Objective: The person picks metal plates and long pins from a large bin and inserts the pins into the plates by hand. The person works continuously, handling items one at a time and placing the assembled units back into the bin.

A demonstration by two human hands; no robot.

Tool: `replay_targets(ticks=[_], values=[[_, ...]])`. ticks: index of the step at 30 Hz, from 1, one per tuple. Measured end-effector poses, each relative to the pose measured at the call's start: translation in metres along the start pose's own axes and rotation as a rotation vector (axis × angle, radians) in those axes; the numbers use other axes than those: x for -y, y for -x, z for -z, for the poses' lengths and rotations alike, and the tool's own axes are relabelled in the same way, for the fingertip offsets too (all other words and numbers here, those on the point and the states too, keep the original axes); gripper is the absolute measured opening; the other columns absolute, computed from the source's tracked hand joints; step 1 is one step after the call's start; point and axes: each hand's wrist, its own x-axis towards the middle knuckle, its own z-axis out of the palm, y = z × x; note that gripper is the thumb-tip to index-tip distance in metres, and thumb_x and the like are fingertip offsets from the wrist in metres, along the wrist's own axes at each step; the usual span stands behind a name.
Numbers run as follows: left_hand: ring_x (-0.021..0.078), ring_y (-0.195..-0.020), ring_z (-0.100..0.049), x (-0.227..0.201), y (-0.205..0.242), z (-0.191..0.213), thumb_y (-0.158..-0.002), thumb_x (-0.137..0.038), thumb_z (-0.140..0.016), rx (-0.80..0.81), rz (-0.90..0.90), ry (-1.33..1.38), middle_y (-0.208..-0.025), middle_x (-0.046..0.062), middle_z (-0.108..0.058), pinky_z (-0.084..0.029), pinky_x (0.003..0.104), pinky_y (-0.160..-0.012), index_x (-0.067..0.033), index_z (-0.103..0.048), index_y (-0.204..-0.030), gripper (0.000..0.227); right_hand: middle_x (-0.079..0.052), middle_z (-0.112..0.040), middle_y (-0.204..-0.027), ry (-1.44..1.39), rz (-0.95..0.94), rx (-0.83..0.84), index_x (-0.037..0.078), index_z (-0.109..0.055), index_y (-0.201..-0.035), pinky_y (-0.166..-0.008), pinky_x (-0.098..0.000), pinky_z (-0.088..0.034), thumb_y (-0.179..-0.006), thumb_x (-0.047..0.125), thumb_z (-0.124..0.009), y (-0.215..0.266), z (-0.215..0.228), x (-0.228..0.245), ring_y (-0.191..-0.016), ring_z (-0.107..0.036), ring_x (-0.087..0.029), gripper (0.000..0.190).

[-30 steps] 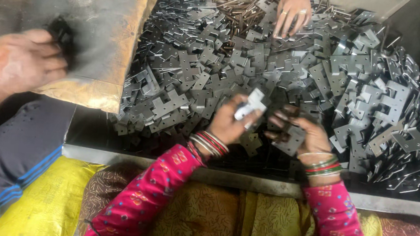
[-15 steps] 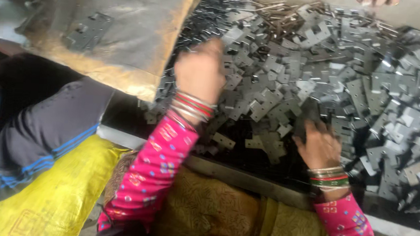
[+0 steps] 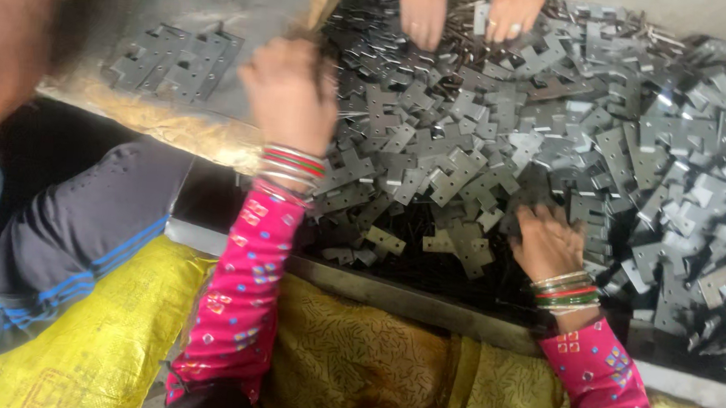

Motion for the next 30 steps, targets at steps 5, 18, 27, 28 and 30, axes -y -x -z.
replay_targets(ticks=[5, 18, 27, 28, 30], values=[[0.0312, -0.080, -0.070, -0.117, 0.056, -0.010, -0.074, -0.013, -0.069, 0.499, -0.394, 0.263, -0.097, 0.012, -0.073, -0.055, 0.048, -0.076, -0.0108, -0.068, -0.117, 0.043, -0.012, -0.065, -0.105, -0.212, -0.022, -0.417, 0.011, -0.075, -0.109, -0.091, -0.0542, -0.051, -0.091, 0.022, -0.078, 0.012, 0.009, -0.014, -0.106, -0.062, -0.035, 0.021], [0.0244, -0.115, -0.056, -0.188, 0.152, -0.047, -0.087, -0.019, -0.064, 0.637, -0.905, 0.305, -0.109, 0.004, -0.064, -0.043, 0.044, -0.095, -0.0162, -0.072, -0.109, 0.024, -0.012, -0.070, -0.098, -2.379, -0.260, -0.361, 0.006, -0.067, -0.117, -0.089, -0.0474, -0.058, -0.093, 0.010, -0.064, 0.037, 0.024, -0.073, -0.092, -0.071, -0.026, 0.025], [0.0246, -0.106, -0.060, -0.188, 0.161, -0.054, -0.087, -0.024, -0.059, 0.632, -0.858, 0.200, -0.106, 0.005, -0.067, -0.040, 0.046, -0.090, -0.0234, -0.072, -0.107, 0.025, -0.015, -0.075, -0.103, -0.705, -0.164, 0.174, 0.013, -0.070, -0.115, -0.083, -0.0447, -0.059, -0.092, 0.021, -0.066, 0.010, -0.012, -0.029, -0.091, -0.074, -0.032, 0.024], [0.0251, -0.106, -0.060, -0.190, 0.164, -0.057, -0.089, -0.025, -0.058, 0.633, -0.854, 0.187, -0.107, 0.005, -0.067, -0.040, 0.047, -0.090, -0.0227, -0.072, -0.106, 0.022, -0.015, -0.077, -0.101, -0.221, -0.159, 0.261, 0.016, -0.070, -0.115, -0.085, -0.0439, -0.059, -0.091, 0.023, -0.069, 0.009, -0.017, -0.026, -0.091, -0.075, -0.033, 0.025], [0.0263, -0.105, -0.061, -0.191, 0.170, -0.064, -0.093, -0.026, -0.057, 0.636, -0.838, 0.173, -0.106, 0.006, -0.068, -0.041, 0.048, -0.090, -0.0214, -0.072, -0.108, 0.021, -0.020, -0.072, -0.110, -0.156, 0.089, 0.005, 0.012, -0.072, -0.108, -0.081, -0.0449, -0.058, -0.075, 0.015, -0.071, 0.008, -0.028, -0.018, -0.096, -0.072, -0.036, 0.034]])
